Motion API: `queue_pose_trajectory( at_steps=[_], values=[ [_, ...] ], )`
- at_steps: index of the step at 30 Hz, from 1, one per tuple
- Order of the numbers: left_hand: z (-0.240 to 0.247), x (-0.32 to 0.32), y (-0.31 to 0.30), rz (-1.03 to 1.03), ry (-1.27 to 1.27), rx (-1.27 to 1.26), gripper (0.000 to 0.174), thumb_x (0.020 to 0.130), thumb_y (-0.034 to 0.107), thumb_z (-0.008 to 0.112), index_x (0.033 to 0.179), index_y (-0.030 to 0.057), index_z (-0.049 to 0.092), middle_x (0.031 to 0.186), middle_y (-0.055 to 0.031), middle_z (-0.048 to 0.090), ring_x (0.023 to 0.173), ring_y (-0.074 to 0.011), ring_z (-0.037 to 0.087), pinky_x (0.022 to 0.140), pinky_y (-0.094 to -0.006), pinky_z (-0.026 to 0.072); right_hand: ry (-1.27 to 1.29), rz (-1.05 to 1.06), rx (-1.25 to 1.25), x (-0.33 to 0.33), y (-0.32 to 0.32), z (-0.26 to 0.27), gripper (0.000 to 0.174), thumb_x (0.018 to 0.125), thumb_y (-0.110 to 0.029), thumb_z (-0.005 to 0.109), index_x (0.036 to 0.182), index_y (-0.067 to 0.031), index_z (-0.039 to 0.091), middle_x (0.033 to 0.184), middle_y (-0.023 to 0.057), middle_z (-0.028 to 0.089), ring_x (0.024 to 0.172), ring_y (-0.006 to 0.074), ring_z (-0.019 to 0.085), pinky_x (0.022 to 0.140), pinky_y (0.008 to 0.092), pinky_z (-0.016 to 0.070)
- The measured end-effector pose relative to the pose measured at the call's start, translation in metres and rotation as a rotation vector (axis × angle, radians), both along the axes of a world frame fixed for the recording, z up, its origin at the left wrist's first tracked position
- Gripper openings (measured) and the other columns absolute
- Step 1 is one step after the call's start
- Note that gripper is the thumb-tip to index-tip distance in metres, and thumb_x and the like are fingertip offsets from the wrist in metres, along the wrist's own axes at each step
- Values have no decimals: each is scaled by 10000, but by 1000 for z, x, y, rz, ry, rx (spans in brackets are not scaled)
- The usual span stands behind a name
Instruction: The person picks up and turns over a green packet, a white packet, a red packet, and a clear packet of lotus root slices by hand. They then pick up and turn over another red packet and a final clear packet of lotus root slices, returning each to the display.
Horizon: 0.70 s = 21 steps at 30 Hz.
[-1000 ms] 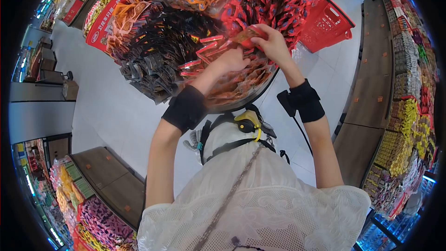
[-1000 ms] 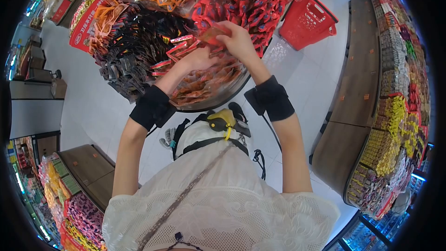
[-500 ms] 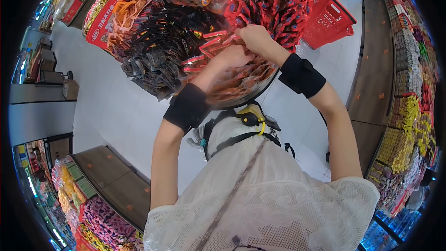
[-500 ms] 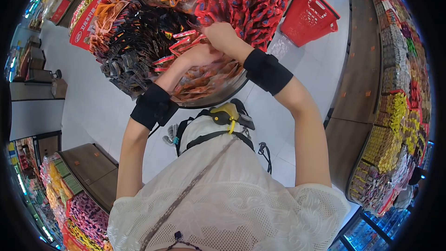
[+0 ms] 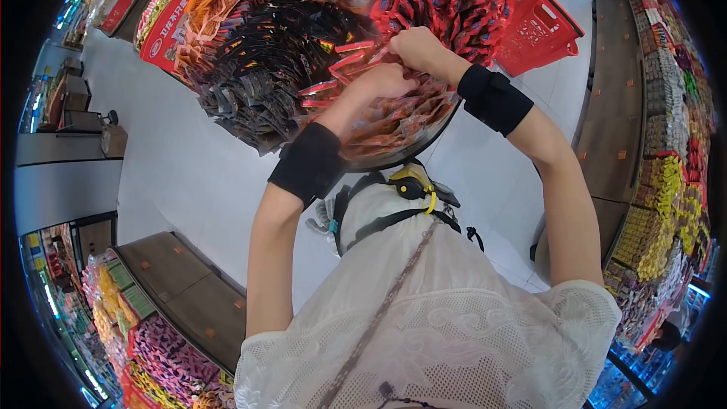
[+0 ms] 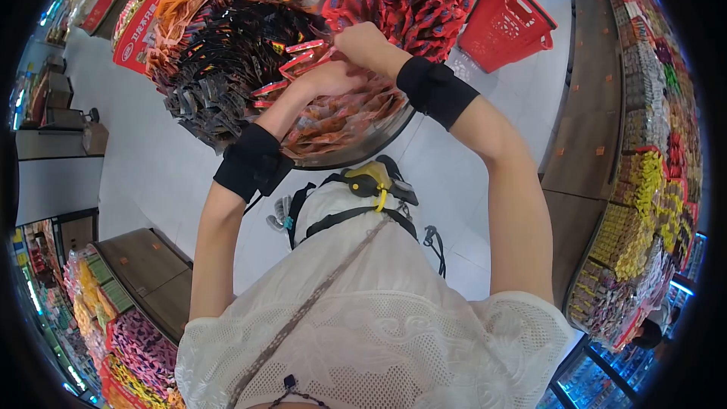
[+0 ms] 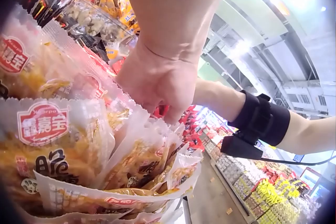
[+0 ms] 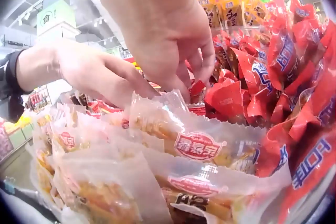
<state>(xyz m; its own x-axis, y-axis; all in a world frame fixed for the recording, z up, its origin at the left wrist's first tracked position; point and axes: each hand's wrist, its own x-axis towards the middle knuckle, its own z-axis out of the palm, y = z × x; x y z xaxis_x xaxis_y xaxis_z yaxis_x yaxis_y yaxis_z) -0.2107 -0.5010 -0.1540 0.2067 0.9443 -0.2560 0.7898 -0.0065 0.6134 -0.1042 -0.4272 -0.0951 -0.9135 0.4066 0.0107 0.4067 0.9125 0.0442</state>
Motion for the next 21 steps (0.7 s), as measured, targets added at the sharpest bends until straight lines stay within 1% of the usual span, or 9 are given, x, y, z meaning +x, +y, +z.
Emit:
queue_pose_trajectory(
  at_steps=[2, 4, 5, 6, 8, 11, 14, 17, 21],
  values=[
    [5, 0, -2, 28, -90, -13, 409, 784, 383, 520, 991, 45, 621, 927, -193, 619, 877, -306, 590, 782, -406, 452, 77, -9, -81, 5, 5, 6, 158, 741, -189, 551, 842, -101, 635, 796, 112, 637, 789, 293, 619, 636, 404, 492],
    [30, -1, -11, 55, -35, 72, 348, 768, 322, 563, 949, 31, 624, 886, -204, 616, 832, -314, 594, 746, -411, 461, 223, -124, -118, 16, 1, 29, 153, 734, -160, 569, 874, -130, 624, 789, 79, 634, 766, 278, 606, 645, 374, 480],
    [42, -1, -15, 65, -8, 114, 319, 760, 292, 585, 928, 24, 626, 866, -210, 614, 809, -318, 597, 728, -414, 465, 380, -128, -155, 28, 0, 39, 175, 762, -202, 567, 916, -134, 613, 807, 82, 632, 767, 283, 597, 646, 373, 475],
    [50, 0, -18, 100, 12, 154, 284, 748, 260, 601, 894, 18, 628, 839, -211, 612, 796, -324, 598, 716, -410, 469, 522, -176, -215, 41, -6, 49, 177, 794, -188, 570, 953, -118, 600, 809, 85, 634, 720, 238, 615, 623, 339, 474],
    [58, 1, -21, 168, 51, 231, 215, 725, 195, 632, 827, 5, 631, 786, -213, 609, 769, -334, 599, 691, -403, 477, 750, -293, -437, 66, -22, 59, 198, 833, -147, 553, 1022, -88, 563, 800, 71, 639, 658, 157, 603, 588, 275, 460],
    [38, 4, -11, 76, 95, 344, 256, 737, 246, 632, 878, 32, 645, 776, -181, 620, 763, -337, 603, 695, -379, 477, 976, -430, -695, 98, -50, 41, 238, 861, -111, 520, 1091, -48, 506, 805, 60, 631, 626, 94, 562, 565, 216, 441],
    [36, 7, -1, -23, 235, 326, 229, 690, 170, 635, 862, 19, 639, 765, -211, 602, 764, -358, 590, 682, -395, 475, 1125, -500, -888, 119, -81, 7, 251, 849, -102, 514, 1082, -15, 486, 761, 60, 619, 622, 88, 571, 568, 215, 460],
    [50, 10, 3, -42, 269, 269, 108, 695, 47, 585, 767, -16, 635, 783, -241, 599, 815, -359, 599, 711, -428, 484, 1192, -636, -1050, 132, -99, -10, 254, 861, -95, 491, 1100, -14, 468, 792, 64, 625, 588, 95, 564, 546, 206, 459],
    [47, 4, 10, -31, 259, 250, 121, 692, 24, 568, 785, -24, 630, 811, -257, 592, 827, -362, 596, 717, -422, 483, 1282, -661, -1067, 139, -102, -18, 245, 862, -88, 476, 1096, -15, 467, 808, 74, 628, 572, 94, 563, 521, 204, 452]
  ],
)
